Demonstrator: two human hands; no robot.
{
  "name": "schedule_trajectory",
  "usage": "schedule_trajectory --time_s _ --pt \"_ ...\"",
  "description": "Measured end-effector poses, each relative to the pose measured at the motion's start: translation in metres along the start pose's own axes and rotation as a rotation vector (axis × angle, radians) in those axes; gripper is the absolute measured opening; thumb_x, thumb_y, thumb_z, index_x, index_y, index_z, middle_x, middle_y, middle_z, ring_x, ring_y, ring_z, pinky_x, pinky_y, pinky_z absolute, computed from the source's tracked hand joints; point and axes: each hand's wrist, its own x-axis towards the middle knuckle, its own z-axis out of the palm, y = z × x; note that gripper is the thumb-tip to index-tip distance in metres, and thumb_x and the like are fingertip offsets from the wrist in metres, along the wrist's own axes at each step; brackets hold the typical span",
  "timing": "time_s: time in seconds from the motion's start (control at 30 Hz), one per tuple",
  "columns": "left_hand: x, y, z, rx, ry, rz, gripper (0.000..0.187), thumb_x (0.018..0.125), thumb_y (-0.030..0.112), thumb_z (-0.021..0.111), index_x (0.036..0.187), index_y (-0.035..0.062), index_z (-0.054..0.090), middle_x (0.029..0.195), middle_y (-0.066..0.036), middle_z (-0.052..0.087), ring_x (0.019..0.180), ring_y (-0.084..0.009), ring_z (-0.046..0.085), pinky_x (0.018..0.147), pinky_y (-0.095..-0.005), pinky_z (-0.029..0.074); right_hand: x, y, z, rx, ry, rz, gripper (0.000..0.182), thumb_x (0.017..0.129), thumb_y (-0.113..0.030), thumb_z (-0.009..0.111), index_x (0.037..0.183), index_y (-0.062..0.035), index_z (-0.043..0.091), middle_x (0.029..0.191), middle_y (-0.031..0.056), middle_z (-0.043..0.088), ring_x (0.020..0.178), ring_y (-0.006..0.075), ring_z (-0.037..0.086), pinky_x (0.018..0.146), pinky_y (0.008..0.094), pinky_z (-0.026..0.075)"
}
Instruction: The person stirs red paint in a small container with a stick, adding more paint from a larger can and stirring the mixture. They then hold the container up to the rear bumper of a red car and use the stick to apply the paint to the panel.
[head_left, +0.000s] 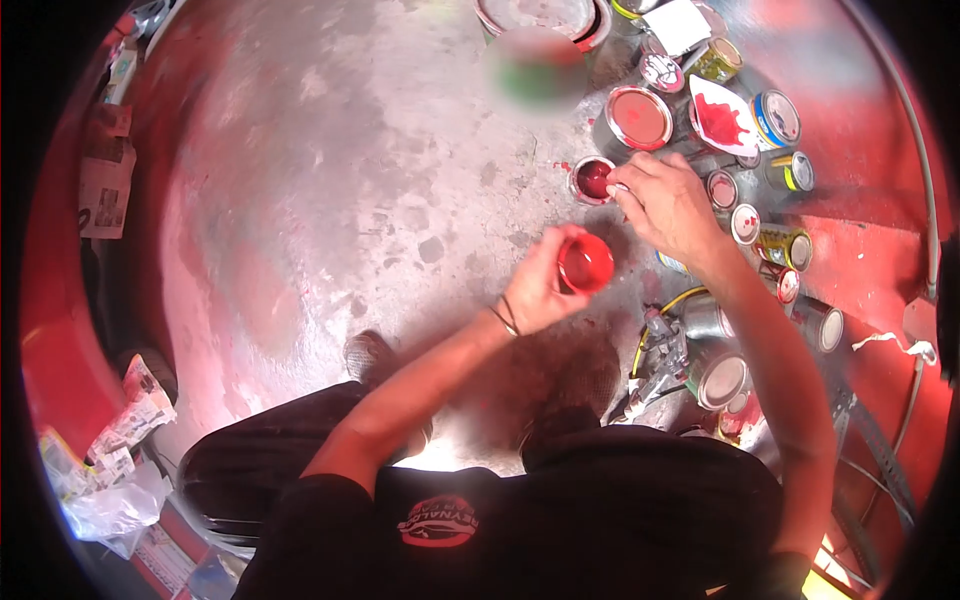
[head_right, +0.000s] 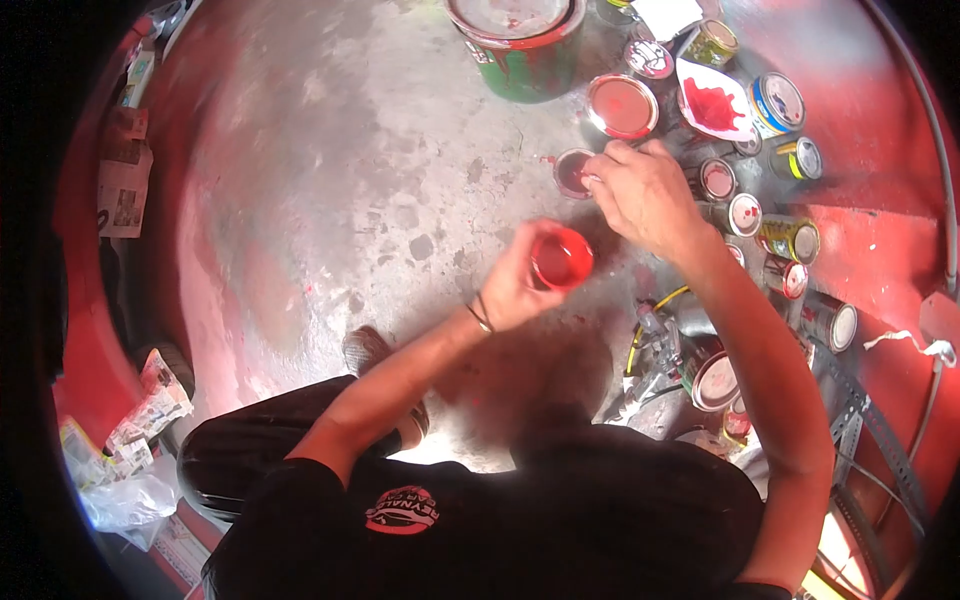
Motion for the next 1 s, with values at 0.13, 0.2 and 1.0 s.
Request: schedule_trajectory --time_s 0.13,0.2,1.0 --pt "0.015 0.0 0.047 0.06 -0.009 0.076 0.086 0.08 0.004 0.091 0.153 0.0029 0.046 0.143 -0.016 0.062 0.138 -0.0268 0.062 0.116 -0.0405 0.051 0.015 -0.007 -0.007 0.329 -0.016 0.308 0.017 0.103 -0.022 0.071 0.106 -0.0081 0.08 0.096 0.0137 0.072 0.091 0.0358 0.07 0.088 0.048 0.051" --pt "0.033 0.004 0.061 0.054 0.004 0.098 0.087 0.081 0.005 0.091 0.155 0.003 0.045 0.143 -0.017 0.062 0.138 -0.0298 0.062 0.114 -0.0418 0.052 0.016 -0.003 -0.009 0.146 0.032 0.182 0.021 0.103 -0.023 0.07 0.106 -0.0055 0.081 0.098 0.0169 0.074 0.09 0.0385 0.07 0.088 0.0478 0.052" --pt "0.171 -0.037 0.122 -0.044 0.048 0.188 0.05 0.094 0.012 0.077 0.14 -0.0014 0.062 0.137 -0.027 0.067 0.13 -0.0456 0.064 0.11 -0.0523 0.051 0.025 0.017 -0.005 0.189 -0.074 0.138 0.015 0.099 -0.022 0.074 0.105 -0.0098 0.081 0.101 0.0108 0.076 0.091 0.0348 0.071 0.09 0.0457 0.052"
